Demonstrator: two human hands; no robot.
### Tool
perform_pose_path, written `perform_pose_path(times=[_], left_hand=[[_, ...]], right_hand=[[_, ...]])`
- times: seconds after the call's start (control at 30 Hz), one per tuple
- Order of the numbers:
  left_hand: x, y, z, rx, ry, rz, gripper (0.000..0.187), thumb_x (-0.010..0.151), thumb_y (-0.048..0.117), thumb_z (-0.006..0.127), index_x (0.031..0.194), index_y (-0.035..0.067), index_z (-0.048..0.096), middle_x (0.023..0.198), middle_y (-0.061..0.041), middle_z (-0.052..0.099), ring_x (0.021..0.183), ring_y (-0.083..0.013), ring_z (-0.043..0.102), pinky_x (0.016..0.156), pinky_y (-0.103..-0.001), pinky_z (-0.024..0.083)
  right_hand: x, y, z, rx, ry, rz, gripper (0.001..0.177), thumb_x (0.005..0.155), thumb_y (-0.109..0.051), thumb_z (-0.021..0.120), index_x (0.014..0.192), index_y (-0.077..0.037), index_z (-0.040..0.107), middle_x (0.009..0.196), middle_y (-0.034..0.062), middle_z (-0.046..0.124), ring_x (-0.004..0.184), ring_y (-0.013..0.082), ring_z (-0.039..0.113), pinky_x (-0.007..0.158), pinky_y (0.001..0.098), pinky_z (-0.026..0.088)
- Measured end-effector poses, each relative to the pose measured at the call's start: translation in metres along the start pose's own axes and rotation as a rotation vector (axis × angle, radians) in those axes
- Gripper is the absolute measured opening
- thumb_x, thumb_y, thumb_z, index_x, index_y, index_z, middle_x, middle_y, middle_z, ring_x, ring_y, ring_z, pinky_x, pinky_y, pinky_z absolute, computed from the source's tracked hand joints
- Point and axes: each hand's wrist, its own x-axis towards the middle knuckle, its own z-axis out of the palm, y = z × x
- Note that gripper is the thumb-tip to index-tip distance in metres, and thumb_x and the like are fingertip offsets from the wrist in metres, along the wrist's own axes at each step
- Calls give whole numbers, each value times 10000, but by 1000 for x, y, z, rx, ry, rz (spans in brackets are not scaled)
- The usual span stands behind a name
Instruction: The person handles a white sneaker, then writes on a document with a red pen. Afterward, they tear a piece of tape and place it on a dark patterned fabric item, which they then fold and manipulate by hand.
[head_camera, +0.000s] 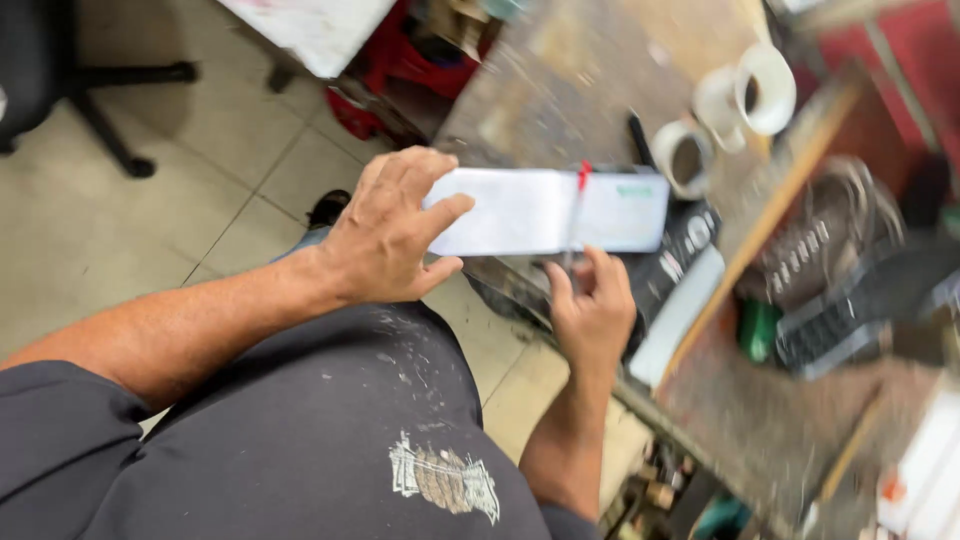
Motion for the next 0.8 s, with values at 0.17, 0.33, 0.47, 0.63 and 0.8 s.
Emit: perform_pose_path(times=[0.17,0.33,0.47,0.63,0.8], left_hand=[[-48,-26,-11,-111,70,-200,433,771,329,829,1150,163,701,995,-40,596,874,-273,610,734,-427,476],[-80,-85,-10,-150,2,-241,382,770,348,803,1094,171,707,845,-28,612,739,-278,638,674,-436,505],[-118,-150,-2,-126,-125,-208,409,764,407,774,1103,196,687,836,-26,623,757,-285,669,679,-455,514],[-167,-231,-17,-165,-389,-237,416,772,439,749,1131,237,685,870,-10,669,841,-263,711,737,-435,545],[-212,-319,-18,-85,-502,-272,462,779,472,742,1178,256,659,921,-20,665,904,-276,719,763,-452,575]], right_hand=[[-19,15,5,248,117,-118,261,868,-91,858,1089,-18,738,749,88,619,539,225,568,477,320,438],[1,-42,17,415,98,-205,260,810,21,848,1047,24,741,706,107,617,453,198,521,422,290,420],[27,-123,33,388,32,-306,274,754,26,871,1004,15,761,703,95,664,471,188,556,439,273,460],[83,-212,70,222,-146,-334,228,822,-87,820,1038,-75,748,741,59,673,523,240,632,489,323,529],[165,-250,114,113,-365,-377,222,813,-122,818,1001,-145,703,694,63,599,582,342,632,562,463,522]])
